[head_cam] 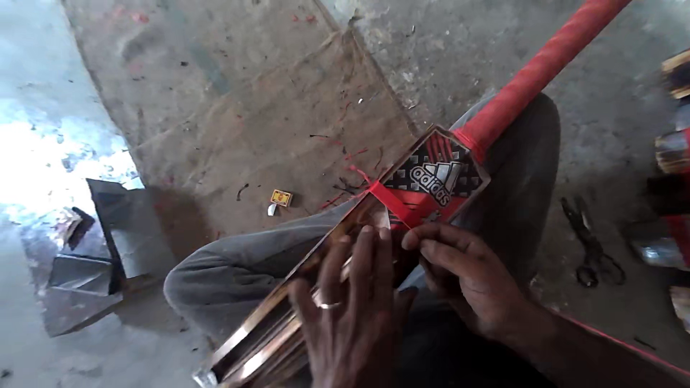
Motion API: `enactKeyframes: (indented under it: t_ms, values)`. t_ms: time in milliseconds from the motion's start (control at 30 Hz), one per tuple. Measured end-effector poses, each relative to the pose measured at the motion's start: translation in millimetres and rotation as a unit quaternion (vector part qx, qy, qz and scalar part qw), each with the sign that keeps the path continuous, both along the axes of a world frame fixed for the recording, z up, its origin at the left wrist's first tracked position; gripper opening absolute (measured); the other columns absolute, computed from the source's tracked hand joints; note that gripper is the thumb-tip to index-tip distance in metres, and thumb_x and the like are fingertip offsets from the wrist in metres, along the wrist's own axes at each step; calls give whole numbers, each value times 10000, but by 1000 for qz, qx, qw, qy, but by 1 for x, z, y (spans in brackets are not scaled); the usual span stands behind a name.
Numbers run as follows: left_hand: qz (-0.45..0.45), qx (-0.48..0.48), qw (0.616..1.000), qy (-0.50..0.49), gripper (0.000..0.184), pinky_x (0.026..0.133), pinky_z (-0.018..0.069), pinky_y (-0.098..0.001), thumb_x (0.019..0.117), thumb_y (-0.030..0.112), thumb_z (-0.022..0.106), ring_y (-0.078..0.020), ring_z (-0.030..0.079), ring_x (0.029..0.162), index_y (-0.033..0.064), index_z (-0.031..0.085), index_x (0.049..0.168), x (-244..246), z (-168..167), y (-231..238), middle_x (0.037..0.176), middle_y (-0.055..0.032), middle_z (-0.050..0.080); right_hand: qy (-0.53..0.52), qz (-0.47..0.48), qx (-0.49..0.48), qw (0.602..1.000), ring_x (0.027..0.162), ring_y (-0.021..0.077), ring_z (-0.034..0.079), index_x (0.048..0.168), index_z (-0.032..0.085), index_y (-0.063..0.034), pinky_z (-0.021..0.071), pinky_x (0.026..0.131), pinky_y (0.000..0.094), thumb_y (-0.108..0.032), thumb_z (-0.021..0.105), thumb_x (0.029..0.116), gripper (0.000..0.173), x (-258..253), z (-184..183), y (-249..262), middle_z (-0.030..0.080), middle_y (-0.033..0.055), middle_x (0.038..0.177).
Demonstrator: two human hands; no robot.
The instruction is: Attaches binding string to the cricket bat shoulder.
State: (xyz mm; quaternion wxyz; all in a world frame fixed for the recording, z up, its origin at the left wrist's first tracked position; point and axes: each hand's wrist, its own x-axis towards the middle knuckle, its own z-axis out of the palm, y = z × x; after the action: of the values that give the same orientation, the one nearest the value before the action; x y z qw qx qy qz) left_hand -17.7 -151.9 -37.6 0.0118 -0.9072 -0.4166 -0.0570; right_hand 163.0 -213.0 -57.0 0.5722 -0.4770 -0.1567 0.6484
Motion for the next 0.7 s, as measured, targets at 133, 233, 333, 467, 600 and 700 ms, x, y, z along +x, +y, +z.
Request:
enactKeyframes:
  t_ms: [133, 233, 333, 467, 600, 700]
  values:
    - [16, 52, 998, 34, 706, 987, 382, -523, 977, 405, 611, -266, 465, 1367, 295, 322, 1611, 4, -32, -12, 1655, -15, 321, 17, -29, -39, 999, 507, 34, 394, 1107, 729, -166, 353, 463, 178, -220, 564, 1024, 192, 3, -17, -33, 456, -12, 658]
    - [11, 57, 998, 31, 703, 946, 409, -495, 985, 394, 608, -263, 487, 1333, 295, 313, 1615, 5, -31, -9, 1650, -13, 327, 46, -45, -38, 997, 516, 33, 407, 1101, 725, -156, 367, 472, 178, -204, 574, 1025, 176, 6, -28, -58, 464, -15, 663]
    - [6, 58, 998, 24, 695, 888, 439, -464, 964, 431, 641, -262, 520, 1277, 310, 364, 1590, 5, -28, -4, 1617, -17, 376, 76, -43, -48, 995, 516, 33, 425, 1088, 731, -137, 387, 478, 185, -225, 603, 1027, 167, 5, -38, -68, 503, -7, 671]
    - [-23, 20, 1000, 3, 614, 824, 497, -480, 948, 445, 669, -314, 564, 1216, 486, 436, 1515, 7, -19, 6, 1556, -72, 437, 102, -48, -76, 991, 508, 32, 407, 1108, 717, -146, 376, 479, 190, -239, 586, 1028, 179, 6, -45, -66, 448, -30, 638]
    - [-41, -1, 999, 4, 562, 818, 517, -499, 964, 487, 627, -335, 556, 1247, 548, 436, 1489, 6, -10, 14, 1560, -81, 428, 124, -47, -39, 990, 506, 30, 411, 1105, 703, -134, 380, 479, 185, -235, 583, 1032, 173, 6, -45, -63, 438, -35, 636]
    - [-70, -77, 995, -11, 599, 748, 548, -542, 949, 423, 640, -358, 575, 1243, 535, 428, 1498, 2, 9, 27, 1562, -78, 438, 99, -16, 6, 995, 525, 29, 411, 1099, 709, -147, 378, 495, 189, -239, 576, 1038, 173, 7, -36, -58, 446, -39, 652]
